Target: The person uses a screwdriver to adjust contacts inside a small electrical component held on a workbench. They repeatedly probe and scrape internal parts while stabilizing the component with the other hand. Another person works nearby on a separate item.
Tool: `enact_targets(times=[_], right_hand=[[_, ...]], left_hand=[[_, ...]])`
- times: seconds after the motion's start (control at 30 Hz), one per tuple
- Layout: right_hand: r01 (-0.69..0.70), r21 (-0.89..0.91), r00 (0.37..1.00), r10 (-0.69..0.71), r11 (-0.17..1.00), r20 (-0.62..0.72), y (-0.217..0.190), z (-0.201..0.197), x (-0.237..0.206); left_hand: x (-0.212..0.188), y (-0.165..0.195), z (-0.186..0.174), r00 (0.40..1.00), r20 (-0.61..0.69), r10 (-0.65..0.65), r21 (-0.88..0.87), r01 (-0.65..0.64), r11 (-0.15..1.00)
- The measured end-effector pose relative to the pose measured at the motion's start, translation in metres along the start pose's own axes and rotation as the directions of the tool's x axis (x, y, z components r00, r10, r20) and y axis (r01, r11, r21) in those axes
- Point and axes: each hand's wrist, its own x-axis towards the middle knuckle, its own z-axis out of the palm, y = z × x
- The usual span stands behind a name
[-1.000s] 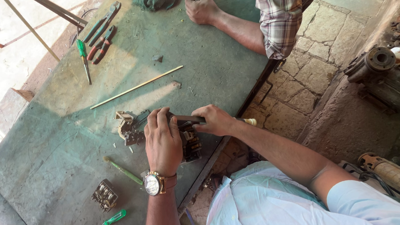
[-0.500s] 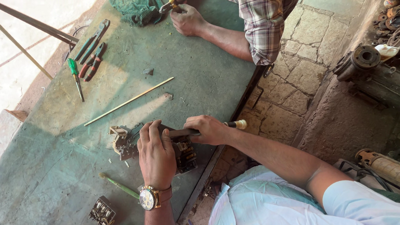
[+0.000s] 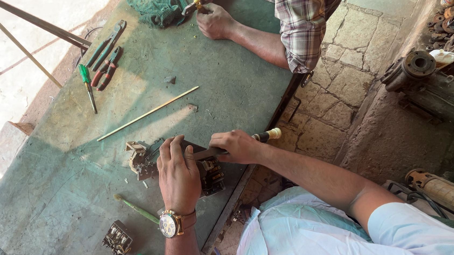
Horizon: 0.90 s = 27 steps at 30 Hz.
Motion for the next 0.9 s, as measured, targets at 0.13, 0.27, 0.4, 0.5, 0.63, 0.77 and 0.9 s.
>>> enact_targets(times=[0.13, 0.27, 0.4, 0.5, 0.63, 0.77, 0.9], right_hand=[[-0.032, 0.03, 0.999, 0.033, 0.999, -0.032, -0.0022, 0.0042, -0.0038], [-0.059, 0.045, 0.998, 0.06, 0.997, -0.035, -0.0035, 0.0048, -0.0061], [-0.039, 0.05, 0.999, 0.041, 0.998, -0.035, -0.0023, 0.0022, -0.0066], [-0.029, 0.012, 1.0, 0.029, 1.0, -0.001, -0.0008, 0.0005, -0.0056], [-0.048, -0.006, 0.998, 0.048, 0.999, 0.052, 0.0011, 0.0006, -0.0037], [-0.037, -0.024, 0.997, 0.039, 0.999, 0.063, 0.0032, 0.0027, -0.0029], [-0.023, -0.045, 0.997, 0.026, 0.999, 0.07, 0.005, 0.0049, -0.0018]], left_hand=[[0.0003, 0.0004, -0.0002, 0.999, 0.032, -0.04, -0.009, 0.041, 0.999], [0.0002, 0.0017, -0.0011, 0.999, 0.028, -0.04, -0.025, 0.04, 0.999], [0.0003, 0.003, -0.0021, 1.0, 0.011, -0.01, -0.034, 0.011, 0.999], [0.0002, 0.0033, -0.0023, 1.0, 0.01, -0.007, -0.029, 0.007, 1.0], [0.0003, 0.0031, -0.0018, 1.0, 0.018, -0.02, -0.031, 0.021, 0.999], [0.0008, 0.0023, -0.0015, 1.0, 0.018, -0.02, -0.024, 0.021, 1.0], [0.0007, 0.0011, -0.0007, 1.0, 0.02, -0.021, -0.019, 0.021, 1.0]])
